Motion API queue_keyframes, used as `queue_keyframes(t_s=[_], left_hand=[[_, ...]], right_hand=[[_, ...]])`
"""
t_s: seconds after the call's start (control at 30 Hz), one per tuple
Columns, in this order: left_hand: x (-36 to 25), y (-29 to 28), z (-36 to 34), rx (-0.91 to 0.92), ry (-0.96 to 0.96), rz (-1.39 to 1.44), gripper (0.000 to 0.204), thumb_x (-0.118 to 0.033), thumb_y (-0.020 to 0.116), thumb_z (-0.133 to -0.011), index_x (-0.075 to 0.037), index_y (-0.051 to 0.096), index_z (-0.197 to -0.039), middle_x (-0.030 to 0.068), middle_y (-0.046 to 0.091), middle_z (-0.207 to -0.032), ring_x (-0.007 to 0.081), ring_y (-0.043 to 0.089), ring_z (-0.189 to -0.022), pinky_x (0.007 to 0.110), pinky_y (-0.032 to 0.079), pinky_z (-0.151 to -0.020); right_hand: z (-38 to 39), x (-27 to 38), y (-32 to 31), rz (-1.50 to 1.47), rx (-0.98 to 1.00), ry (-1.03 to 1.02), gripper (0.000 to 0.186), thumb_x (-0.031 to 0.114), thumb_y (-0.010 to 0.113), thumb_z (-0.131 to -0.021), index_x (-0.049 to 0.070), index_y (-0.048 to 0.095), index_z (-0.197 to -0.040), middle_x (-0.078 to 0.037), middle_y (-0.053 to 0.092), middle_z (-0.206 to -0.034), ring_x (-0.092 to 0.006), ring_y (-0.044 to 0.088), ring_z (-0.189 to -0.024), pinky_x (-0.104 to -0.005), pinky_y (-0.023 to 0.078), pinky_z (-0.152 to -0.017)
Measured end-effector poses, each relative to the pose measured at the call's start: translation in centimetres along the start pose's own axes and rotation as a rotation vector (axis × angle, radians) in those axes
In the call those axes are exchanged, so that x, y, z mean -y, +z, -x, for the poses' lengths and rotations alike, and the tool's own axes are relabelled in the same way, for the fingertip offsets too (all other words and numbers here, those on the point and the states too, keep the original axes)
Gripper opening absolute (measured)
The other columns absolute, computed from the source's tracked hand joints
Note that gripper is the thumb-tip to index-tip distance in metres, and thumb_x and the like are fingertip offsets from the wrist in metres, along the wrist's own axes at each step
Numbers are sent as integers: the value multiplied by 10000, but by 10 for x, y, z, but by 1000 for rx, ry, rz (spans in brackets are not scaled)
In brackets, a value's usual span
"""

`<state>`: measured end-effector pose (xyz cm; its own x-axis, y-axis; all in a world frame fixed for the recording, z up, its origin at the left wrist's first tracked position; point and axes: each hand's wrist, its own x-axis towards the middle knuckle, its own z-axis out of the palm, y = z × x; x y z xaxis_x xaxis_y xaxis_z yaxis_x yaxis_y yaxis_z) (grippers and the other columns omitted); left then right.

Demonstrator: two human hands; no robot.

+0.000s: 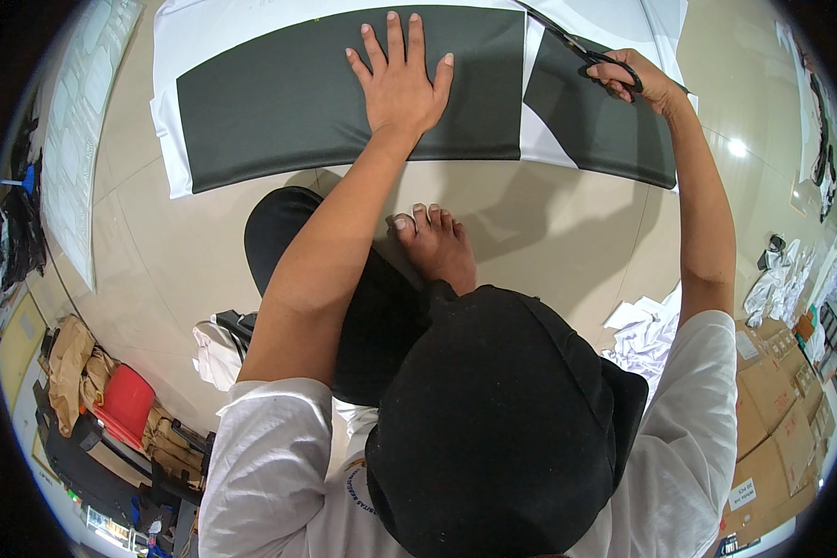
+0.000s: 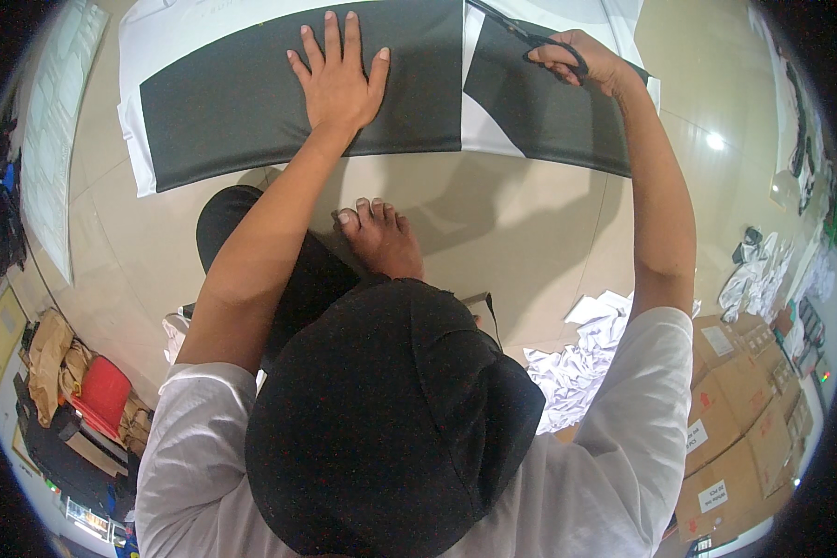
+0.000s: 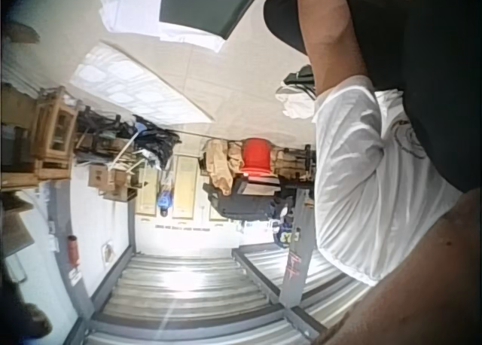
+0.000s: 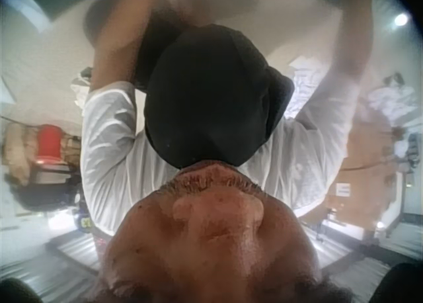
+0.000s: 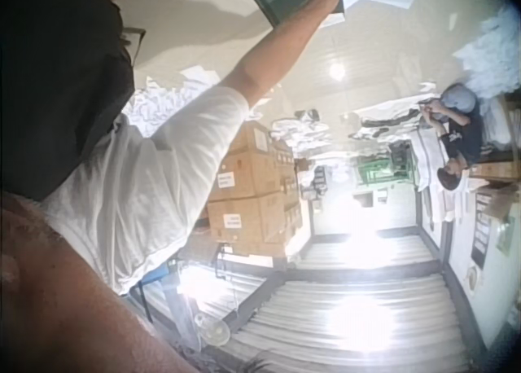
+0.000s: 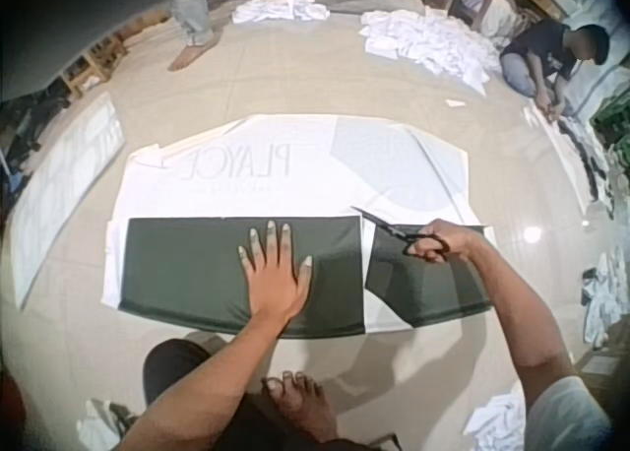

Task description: The person sits on the floor and uses scissors to cut a white paper template, then places a dark fabric piece on the template and cuts the fabric to match the shape. The person handles the paper and fabric pieces, adjusting them on the floor during the process.

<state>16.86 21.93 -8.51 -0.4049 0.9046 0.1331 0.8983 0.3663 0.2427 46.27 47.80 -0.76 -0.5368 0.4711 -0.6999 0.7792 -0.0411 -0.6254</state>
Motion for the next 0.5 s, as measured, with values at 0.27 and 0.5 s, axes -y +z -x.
queue_keyframes(t_s=[0.27, 0.5], left_hand=[[-2, -4, 0, -1, -11, 49, 792, -618, 378, -1098, -144, 295, -1728, 161, 258, -1790, 499, 142, -1648, 708, 75, -1314], [-3, -7, -1, -3, -10, 57, 790, -613, 386, -1097, -143, 300, -1726, 162, 262, -1788, 502, 148, -1645, 710, 79, -1313]], right_hand=[[0, -1, -2, 5, 13, -12, 326, 353, 825, -919, 126, 665, -748, 59, 543, -588, -35, 478, -483, -205, 371, -478], [1, 0, -1, 29, 13, -23, 325, 350, 828, -915, 134, 662, -737, 56, 547, -575, -36, 472, -473, -210, 371, -484]])
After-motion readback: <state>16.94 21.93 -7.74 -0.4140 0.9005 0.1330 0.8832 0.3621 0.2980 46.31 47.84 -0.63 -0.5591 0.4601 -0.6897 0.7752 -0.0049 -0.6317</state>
